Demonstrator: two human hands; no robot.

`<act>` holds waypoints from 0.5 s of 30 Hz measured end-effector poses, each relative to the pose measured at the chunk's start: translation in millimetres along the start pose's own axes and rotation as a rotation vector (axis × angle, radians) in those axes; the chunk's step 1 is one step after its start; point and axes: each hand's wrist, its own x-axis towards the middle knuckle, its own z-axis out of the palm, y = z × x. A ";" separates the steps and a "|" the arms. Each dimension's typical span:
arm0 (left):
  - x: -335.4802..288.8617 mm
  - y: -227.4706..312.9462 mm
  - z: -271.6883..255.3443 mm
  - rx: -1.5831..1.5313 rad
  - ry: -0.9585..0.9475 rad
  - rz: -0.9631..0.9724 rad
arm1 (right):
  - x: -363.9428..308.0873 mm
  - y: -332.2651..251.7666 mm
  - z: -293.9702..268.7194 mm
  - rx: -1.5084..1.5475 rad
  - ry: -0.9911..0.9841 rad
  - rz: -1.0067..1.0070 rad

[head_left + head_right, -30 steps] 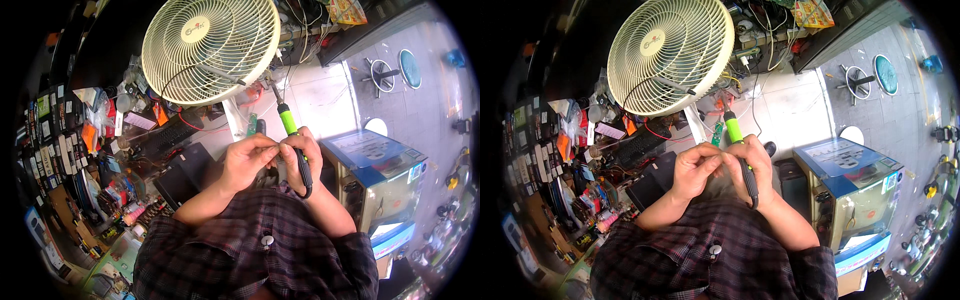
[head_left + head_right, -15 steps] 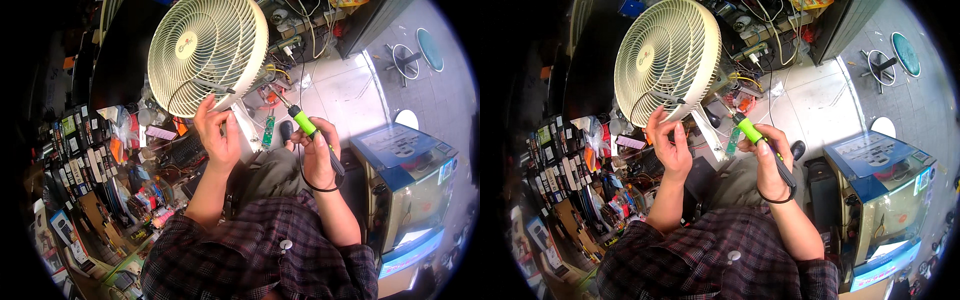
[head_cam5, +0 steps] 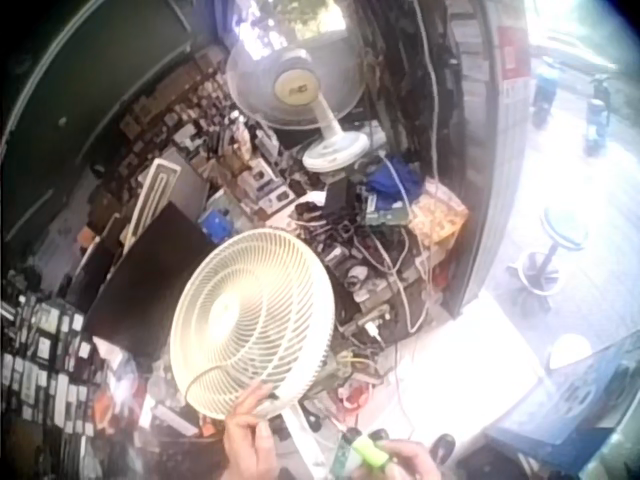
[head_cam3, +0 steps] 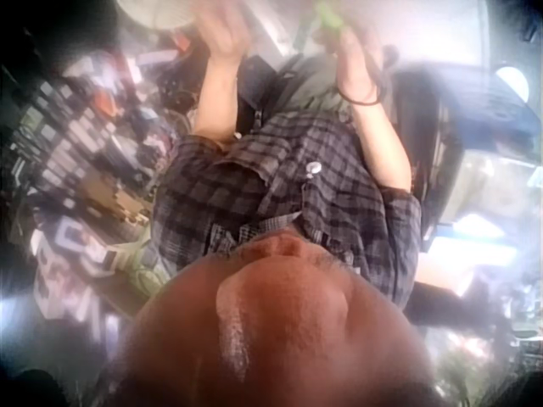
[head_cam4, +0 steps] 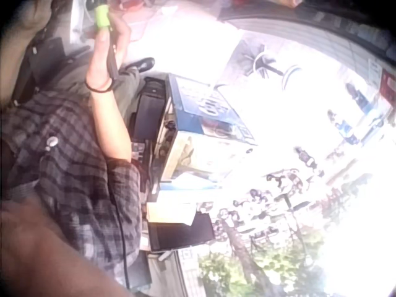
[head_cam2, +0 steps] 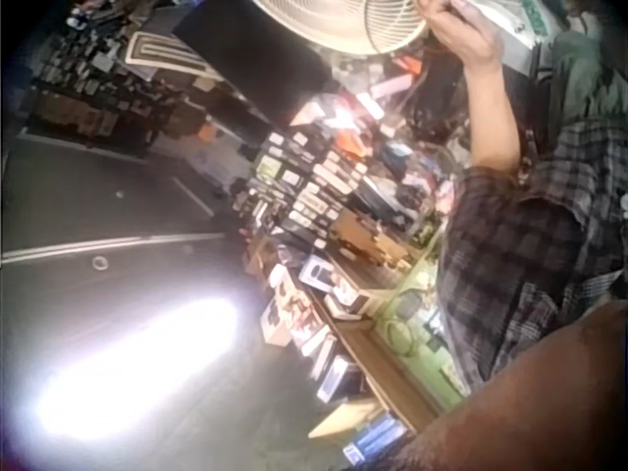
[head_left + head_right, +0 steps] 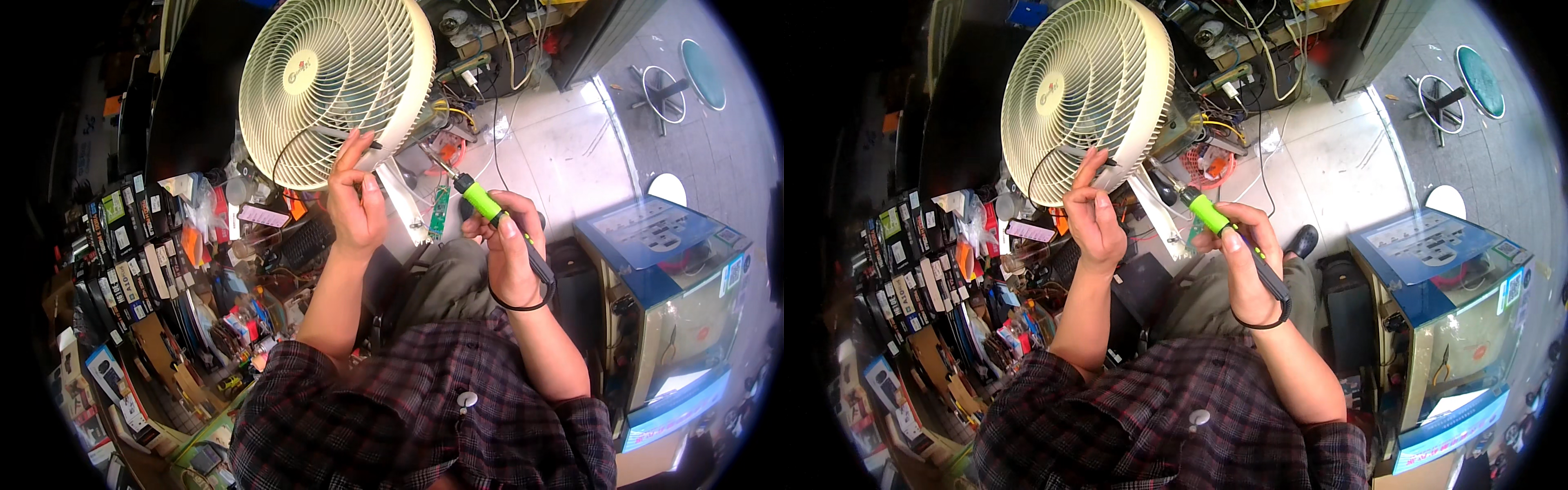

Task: The person strips the insulation from a red wire using pliers, then uses a soldering iron to tin the exposed wire ends. They continue to hold and inspect the prepared wire.

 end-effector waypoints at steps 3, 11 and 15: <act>-1.5 -2.5 1.8 -0.024 0.017 0.005 | -1.6 2.8 3.1 -0.035 -0.001 -0.005; -0.5 0.0 1.6 0.005 0.022 -0.003 | -3.1 6.1 4.5 -0.051 -0.035 0.013; 2.0 2.9 2.5 0.027 0.028 -0.004 | -4.4 7.2 4.9 -0.071 -0.038 0.024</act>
